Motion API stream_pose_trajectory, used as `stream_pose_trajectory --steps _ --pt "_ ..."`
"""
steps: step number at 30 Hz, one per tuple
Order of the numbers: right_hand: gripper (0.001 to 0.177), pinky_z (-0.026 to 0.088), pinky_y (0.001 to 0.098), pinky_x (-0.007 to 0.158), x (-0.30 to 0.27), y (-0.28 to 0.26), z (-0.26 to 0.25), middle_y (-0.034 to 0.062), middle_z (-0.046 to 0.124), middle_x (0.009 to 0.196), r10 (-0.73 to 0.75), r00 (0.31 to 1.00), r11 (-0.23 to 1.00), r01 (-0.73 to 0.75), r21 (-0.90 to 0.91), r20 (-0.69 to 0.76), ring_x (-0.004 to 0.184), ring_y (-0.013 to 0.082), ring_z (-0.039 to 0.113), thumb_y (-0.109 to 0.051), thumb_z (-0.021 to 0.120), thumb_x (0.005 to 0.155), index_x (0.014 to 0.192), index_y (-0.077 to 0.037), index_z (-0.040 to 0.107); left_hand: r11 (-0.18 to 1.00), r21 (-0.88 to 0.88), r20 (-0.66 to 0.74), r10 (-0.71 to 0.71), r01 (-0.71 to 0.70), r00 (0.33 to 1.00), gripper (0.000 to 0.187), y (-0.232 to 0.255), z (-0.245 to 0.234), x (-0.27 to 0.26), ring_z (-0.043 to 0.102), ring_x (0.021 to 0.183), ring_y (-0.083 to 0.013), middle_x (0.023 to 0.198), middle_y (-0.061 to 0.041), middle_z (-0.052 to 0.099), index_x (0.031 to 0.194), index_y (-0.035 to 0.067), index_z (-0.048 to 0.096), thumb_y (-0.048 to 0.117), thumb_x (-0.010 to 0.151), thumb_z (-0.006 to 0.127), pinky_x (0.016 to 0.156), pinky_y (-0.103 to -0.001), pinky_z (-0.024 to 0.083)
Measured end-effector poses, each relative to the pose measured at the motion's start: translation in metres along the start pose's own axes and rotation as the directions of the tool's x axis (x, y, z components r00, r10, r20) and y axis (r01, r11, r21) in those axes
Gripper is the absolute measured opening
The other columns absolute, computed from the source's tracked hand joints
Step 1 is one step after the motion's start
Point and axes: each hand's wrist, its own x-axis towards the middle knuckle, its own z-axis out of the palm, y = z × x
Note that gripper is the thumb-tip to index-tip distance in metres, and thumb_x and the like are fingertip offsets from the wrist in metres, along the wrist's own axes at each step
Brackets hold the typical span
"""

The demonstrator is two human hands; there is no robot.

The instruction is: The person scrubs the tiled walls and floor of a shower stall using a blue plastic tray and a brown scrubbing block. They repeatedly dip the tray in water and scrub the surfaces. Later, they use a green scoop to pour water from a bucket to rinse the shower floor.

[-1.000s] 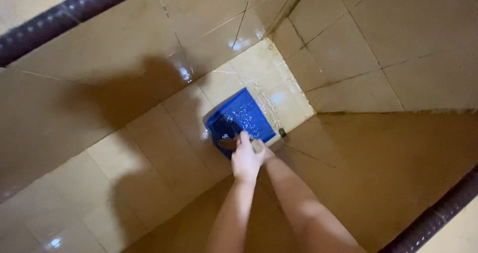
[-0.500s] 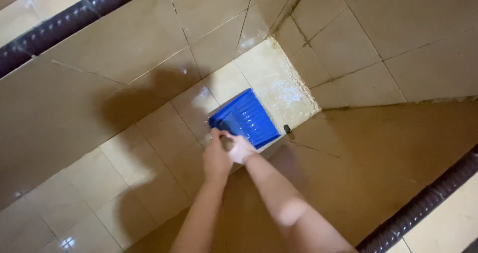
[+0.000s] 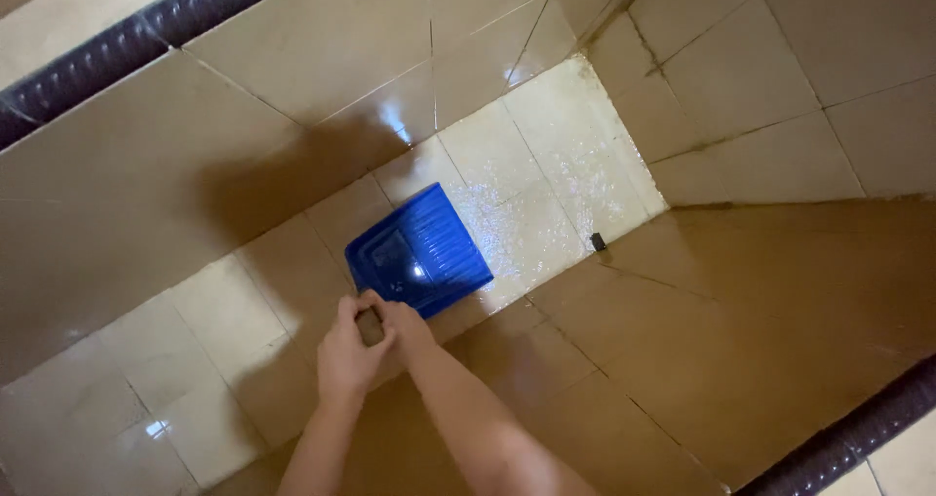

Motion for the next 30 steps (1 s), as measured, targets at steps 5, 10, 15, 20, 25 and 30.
stream_pose_trajectory --steps 5,10,15,20,25,30 --pt "0.059 0.052 0.0484 0.091 0.012 0.032 -0.031 0.0207 0.071 0.114 0.052 0.996 0.967 -0.032 -0.252 0.074 0.109 0.0395 0.067 -0.029 0.075 0.076 0.129 -0.014 0.051 0.982 -0.145 -0.052 0.115 -0.121 0.992 0.051 0.023 0.029 0.007 0.069 0.107 -0.0386 0.116 -0.013 0.073 0.117 0.016 0.054 0.03 0.077 0.083 0.083 -0.047 0.057" --pt "0.073 0.052 0.0383 0.102 0.002 0.142 -0.083 0.0147 0.07 0.126 0.055 0.994 0.998 -0.057 -0.012 -0.093 0.117 0.0264 0.068 -0.019 0.081 0.077 0.144 -0.013 0.053 0.958 -0.246 0.022 0.155 -0.145 0.988 0.051 0.073 0.097 0.021 0.069 0.105 -0.0405 0.114 -0.016 0.073 0.122 0.019 0.056 0.02 0.076 0.079 0.085 -0.049 0.056" --pt "0.057 0.05 0.0317 0.1 0.012 0.243 -0.154 0.005 0.071 0.122 0.678 0.727 0.457 -0.532 0.713 0.108 0.115 0.0151 0.065 -0.051 0.062 0.098 0.141 -0.013 0.062 0.921 -0.34 0.025 0.211 -0.19 0.977 0.049 0.148 0.149 0.033 0.07 0.103 -0.0389 0.117 -0.015 0.071 0.116 0.014 0.052 0.025 0.078 0.082 0.084 -0.047 0.057" --pt "0.047 0.054 0.0396 0.092 -0.017 0.135 -0.227 0.0126 0.078 0.112 0.218 0.961 0.975 -0.222 -0.001 -0.168 0.105 0.0269 0.072 -0.046 0.07 0.086 0.126 -0.022 0.066 0.85 -0.38 -0.125 0.343 -0.364 0.931 0.05 0.167 0.179 0.054 0.07 0.104 -0.0382 0.118 -0.013 0.072 0.114 0.012 0.053 0.021 0.075 0.083 0.083 -0.047 0.057" --pt "0.059 0.054 0.0437 0.092 -0.001 0.111 -0.212 0.0153 0.074 0.114 0.286 0.941 0.917 -0.324 -0.232 -0.182 0.108 0.0349 0.069 -0.042 0.072 0.08 0.136 -0.035 0.054 0.76 -0.526 -0.196 0.33 -0.383 0.924 0.045 0.144 0.155 0.05 0.074 0.106 -0.0327 0.115 -0.011 0.075 0.114 0.011 0.055 0.021 0.079 0.082 0.085 -0.041 0.06" --pt "0.064 0.056 0.0506 0.087 -0.01 0.086 -0.203 0.0211 0.072 0.108 0.219 0.963 0.713 -0.267 -0.648 -0.156 0.1 0.0389 0.071 -0.031 0.064 0.089 0.15 -0.03 0.044 0.871 -0.49 0.019 0.037 -0.023 0.999 0.047 0.138 0.115 0.035 0.074 0.095 -0.0254 0.104 -0.007 0.073 0.113 0.013 0.052 0.017 0.076 0.082 0.08 -0.038 0.059"
